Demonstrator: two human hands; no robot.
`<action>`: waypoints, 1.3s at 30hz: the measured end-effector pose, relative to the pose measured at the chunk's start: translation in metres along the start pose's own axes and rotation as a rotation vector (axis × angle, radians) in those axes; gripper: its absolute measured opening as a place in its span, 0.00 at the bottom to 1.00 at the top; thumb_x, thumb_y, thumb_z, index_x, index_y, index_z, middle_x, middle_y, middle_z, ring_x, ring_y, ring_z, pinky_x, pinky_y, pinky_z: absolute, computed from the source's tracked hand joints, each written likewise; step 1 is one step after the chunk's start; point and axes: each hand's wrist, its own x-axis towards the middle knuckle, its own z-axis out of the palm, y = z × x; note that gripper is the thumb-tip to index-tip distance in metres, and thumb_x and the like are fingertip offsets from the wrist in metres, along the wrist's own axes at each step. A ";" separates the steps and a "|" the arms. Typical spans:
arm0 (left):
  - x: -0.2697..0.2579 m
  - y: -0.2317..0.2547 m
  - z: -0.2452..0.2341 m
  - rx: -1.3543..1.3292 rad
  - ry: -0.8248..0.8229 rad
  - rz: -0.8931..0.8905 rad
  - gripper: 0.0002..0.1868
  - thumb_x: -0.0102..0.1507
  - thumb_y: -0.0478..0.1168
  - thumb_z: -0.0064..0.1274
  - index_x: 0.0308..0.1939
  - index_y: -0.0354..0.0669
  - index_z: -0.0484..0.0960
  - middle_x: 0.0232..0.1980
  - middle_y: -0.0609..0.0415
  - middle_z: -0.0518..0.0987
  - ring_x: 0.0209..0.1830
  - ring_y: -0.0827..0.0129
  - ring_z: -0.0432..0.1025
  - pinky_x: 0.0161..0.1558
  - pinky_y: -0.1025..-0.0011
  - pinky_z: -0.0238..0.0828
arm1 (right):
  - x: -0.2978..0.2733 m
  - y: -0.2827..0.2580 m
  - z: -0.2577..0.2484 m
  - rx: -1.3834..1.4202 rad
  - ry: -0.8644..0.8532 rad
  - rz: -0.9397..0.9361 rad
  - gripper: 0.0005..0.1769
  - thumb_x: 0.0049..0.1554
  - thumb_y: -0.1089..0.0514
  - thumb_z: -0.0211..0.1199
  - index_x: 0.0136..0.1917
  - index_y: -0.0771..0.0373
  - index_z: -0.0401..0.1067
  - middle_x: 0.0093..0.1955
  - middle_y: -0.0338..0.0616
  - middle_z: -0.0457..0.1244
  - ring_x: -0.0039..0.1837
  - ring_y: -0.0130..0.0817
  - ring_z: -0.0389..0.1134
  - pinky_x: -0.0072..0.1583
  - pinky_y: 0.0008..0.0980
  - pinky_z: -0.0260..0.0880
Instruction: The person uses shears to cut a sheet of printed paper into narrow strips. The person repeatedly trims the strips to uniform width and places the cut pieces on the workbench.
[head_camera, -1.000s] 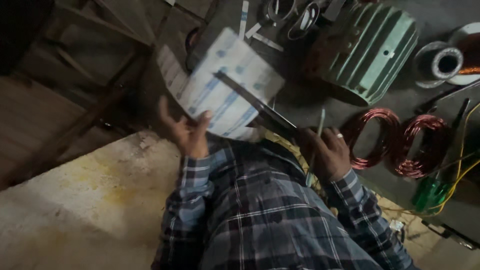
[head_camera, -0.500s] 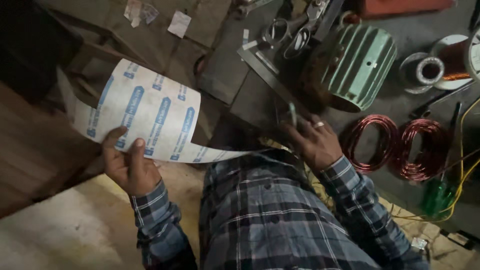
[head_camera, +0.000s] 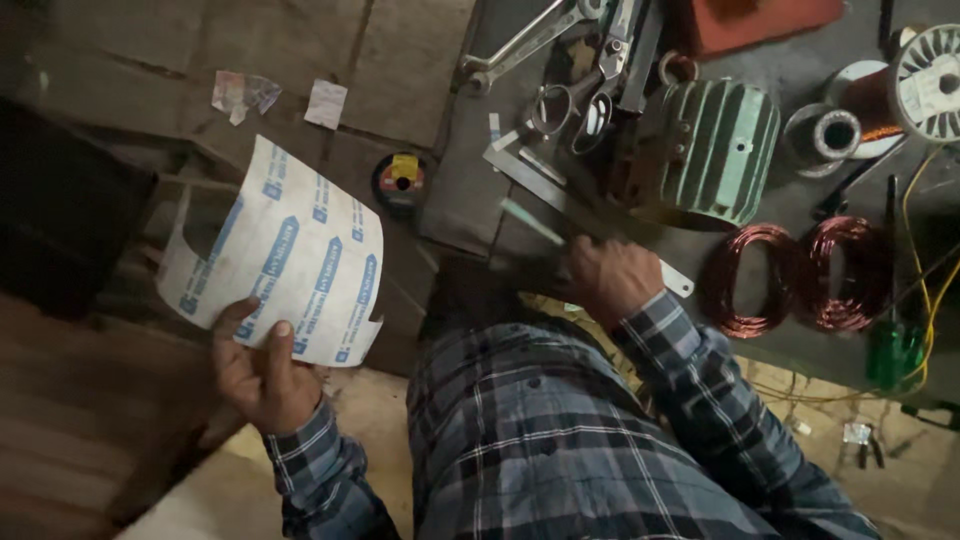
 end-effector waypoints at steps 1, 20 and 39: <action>0.006 -0.001 -0.003 0.017 -0.020 0.009 0.17 0.68 0.25 0.55 0.61 0.32 0.75 0.63 0.40 0.75 0.63 0.60 0.71 0.71 0.64 0.69 | 0.007 -0.004 -0.002 -0.001 0.060 0.030 0.18 0.58 0.43 0.61 0.49 0.59 0.67 0.34 0.51 0.67 0.35 0.50 0.70 0.35 0.48 0.70; 0.067 -0.020 0.000 -0.095 -0.320 -0.066 0.32 0.66 0.26 0.60 0.71 0.44 0.66 0.70 0.46 0.69 0.69 0.65 0.65 0.73 0.68 0.63 | 0.180 0.048 -0.004 0.700 0.661 0.209 0.40 0.61 0.47 0.68 0.67 0.73 0.47 0.48 0.57 0.67 0.48 0.50 0.73 0.44 0.41 0.77; 0.055 0.041 0.134 -0.150 -0.716 -0.003 0.33 0.67 0.27 0.53 0.77 0.35 0.64 0.74 0.41 0.69 0.71 0.62 0.69 0.73 0.63 0.68 | -0.151 -0.013 -0.032 1.488 0.311 -0.323 0.27 0.49 0.57 0.76 0.58 0.72 0.71 0.55 0.59 0.68 0.56 0.48 0.73 0.54 0.45 0.77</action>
